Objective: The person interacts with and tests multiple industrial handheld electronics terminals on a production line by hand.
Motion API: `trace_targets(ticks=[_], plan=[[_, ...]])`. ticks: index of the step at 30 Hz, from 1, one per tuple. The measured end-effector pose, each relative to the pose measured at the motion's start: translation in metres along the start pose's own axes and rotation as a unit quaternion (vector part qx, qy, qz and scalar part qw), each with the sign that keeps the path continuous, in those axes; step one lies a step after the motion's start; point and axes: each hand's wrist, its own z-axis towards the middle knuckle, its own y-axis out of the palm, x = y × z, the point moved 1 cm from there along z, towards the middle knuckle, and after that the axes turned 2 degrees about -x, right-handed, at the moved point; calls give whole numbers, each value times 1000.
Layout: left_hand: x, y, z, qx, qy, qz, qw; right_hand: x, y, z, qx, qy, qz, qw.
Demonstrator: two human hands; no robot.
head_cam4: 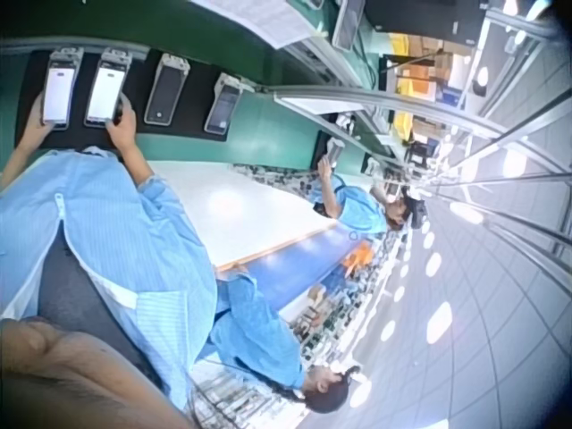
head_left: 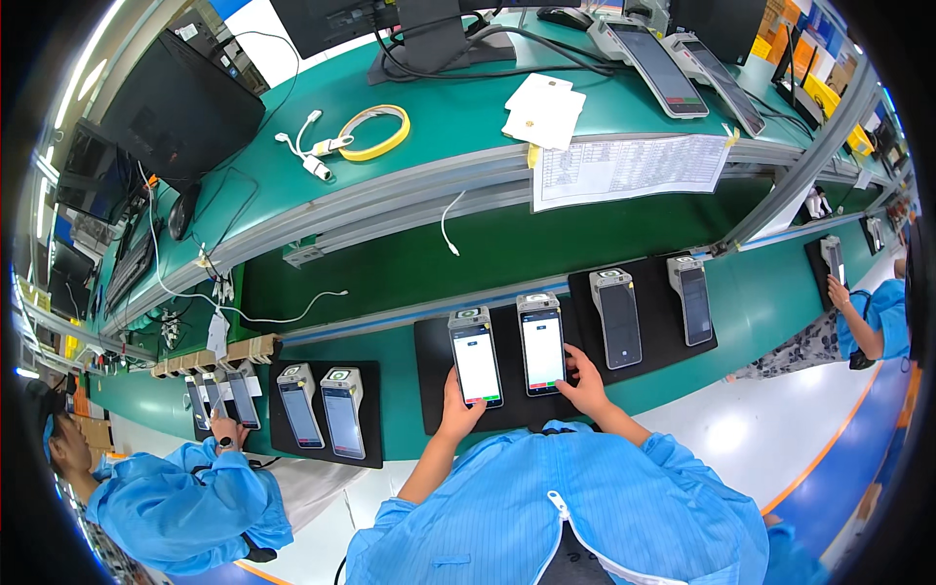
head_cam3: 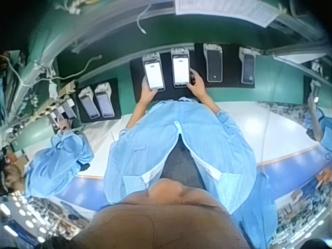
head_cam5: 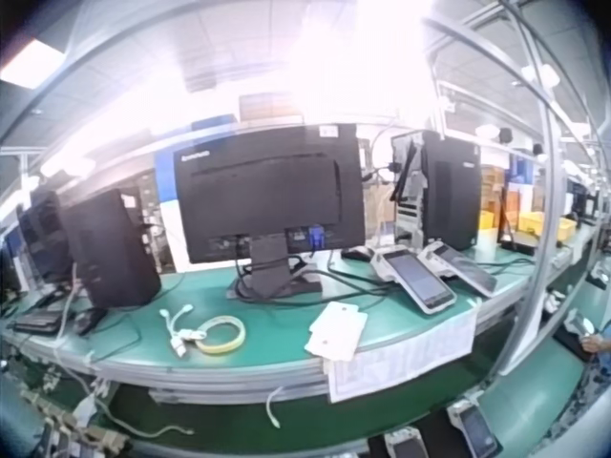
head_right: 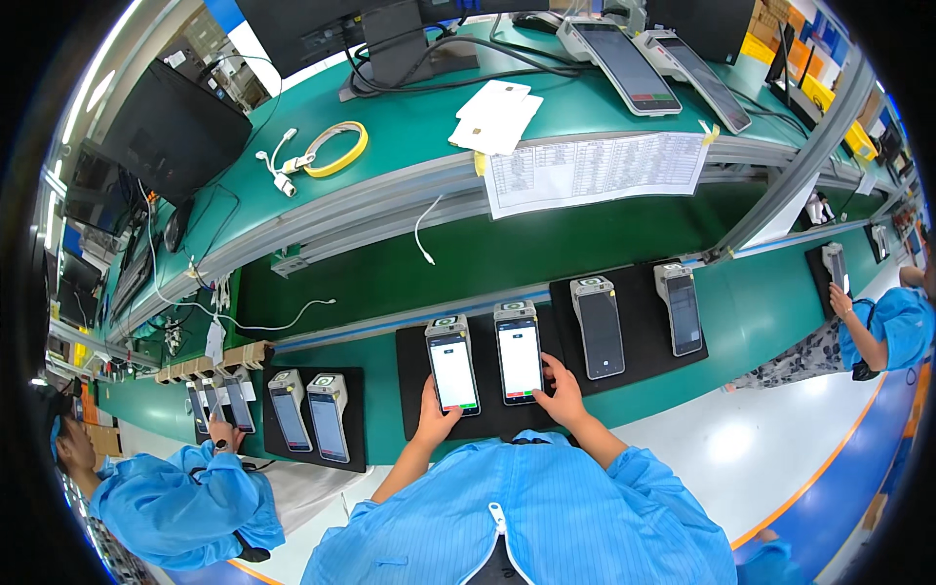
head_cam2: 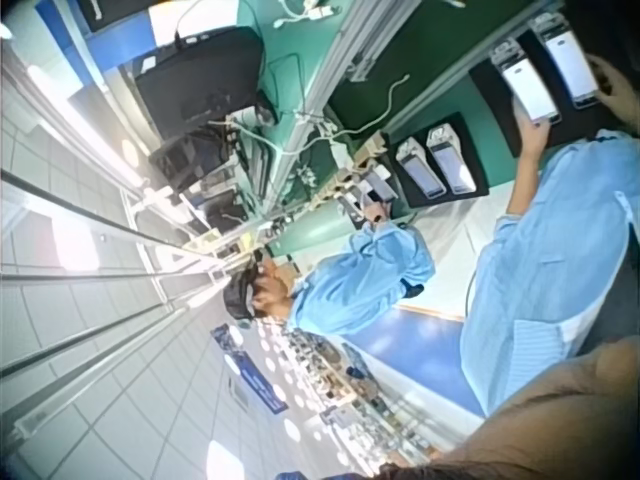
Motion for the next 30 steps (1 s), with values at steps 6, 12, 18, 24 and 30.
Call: trace_targets(ticks=[6, 12, 18, 24, 30], plan=[[0, 0, -1, -1, -15, 76, 997, 10, 2, 3, 8, 8, 30, 999], [3, -1, 0, -5, 4, 78, 997, 11, 3, 4, 7, 6, 74, 997], [13, 2, -3, 3, -12, 114, 993, 12, 3, 5, 19, 1, 100, 995], [16, 0, -2, -6, -7, 112, 994, 13, 1, 4, -11, 21, 101, 995], [15, -1, 4, -4, 17, 144, 989, 14, 3, 9, -3, 20, 113, 993]])
